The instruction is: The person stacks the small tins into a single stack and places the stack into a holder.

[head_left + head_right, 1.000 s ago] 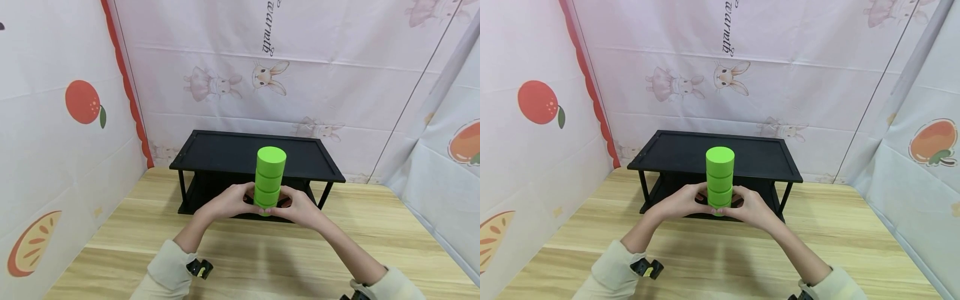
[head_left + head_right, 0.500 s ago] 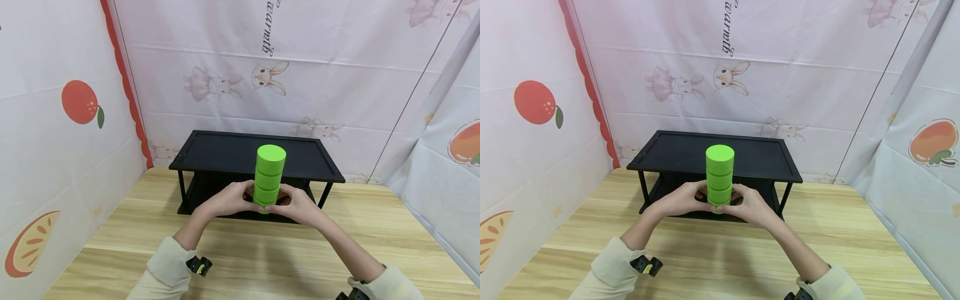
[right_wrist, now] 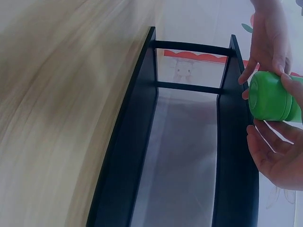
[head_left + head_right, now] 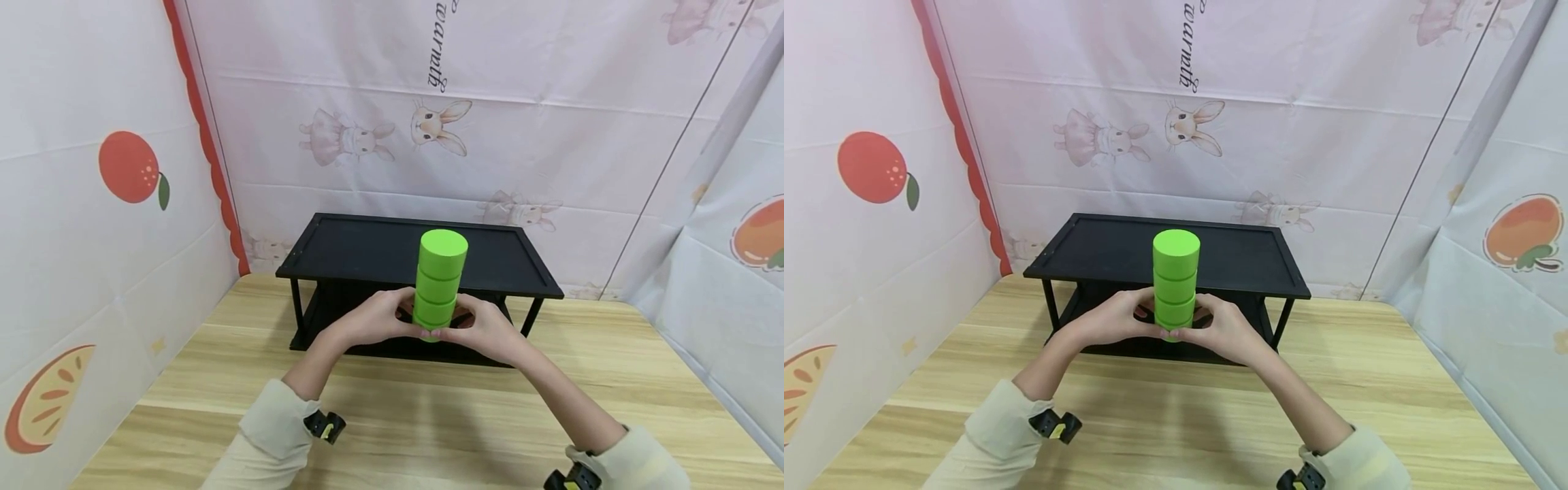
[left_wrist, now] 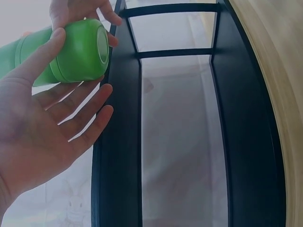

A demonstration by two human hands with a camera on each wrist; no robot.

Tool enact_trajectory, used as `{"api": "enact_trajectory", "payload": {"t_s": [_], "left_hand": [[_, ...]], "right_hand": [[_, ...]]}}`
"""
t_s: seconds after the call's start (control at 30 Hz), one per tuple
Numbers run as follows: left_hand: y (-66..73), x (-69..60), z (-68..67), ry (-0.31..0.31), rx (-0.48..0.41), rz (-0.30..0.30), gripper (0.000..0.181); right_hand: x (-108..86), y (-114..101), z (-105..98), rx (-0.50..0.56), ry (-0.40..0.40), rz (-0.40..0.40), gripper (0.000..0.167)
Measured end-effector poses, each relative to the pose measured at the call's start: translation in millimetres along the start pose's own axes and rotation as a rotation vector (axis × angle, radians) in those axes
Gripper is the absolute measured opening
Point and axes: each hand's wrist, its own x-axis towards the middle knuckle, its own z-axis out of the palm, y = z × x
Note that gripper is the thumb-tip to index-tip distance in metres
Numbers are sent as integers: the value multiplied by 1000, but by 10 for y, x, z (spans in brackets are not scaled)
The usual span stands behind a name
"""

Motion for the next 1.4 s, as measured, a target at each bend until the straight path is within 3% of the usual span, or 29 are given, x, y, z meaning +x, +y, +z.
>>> {"api": "enact_trajectory", "payload": {"t_s": [0.3,0.43,0.57,0.67,1.4], "left_hand": [[3,44,-37,-5,5,-7,52],[-2,59,-35,-7,2,-15,53],[-11,79,-34,-14,-6,-20,52],[-9,93,-43,-20,-6,-15,51],[43,197,-145,-45,3,-17,53]], "right_hand": [[42,-7,-16,6,2,4,44],[13,-174,-50,-7,-2,16,38],[46,-109,-57,-14,-11,7,40],[101,61,-46,-7,-18,-2,45],[192,33,-170,-10,-39,1,48]]}}
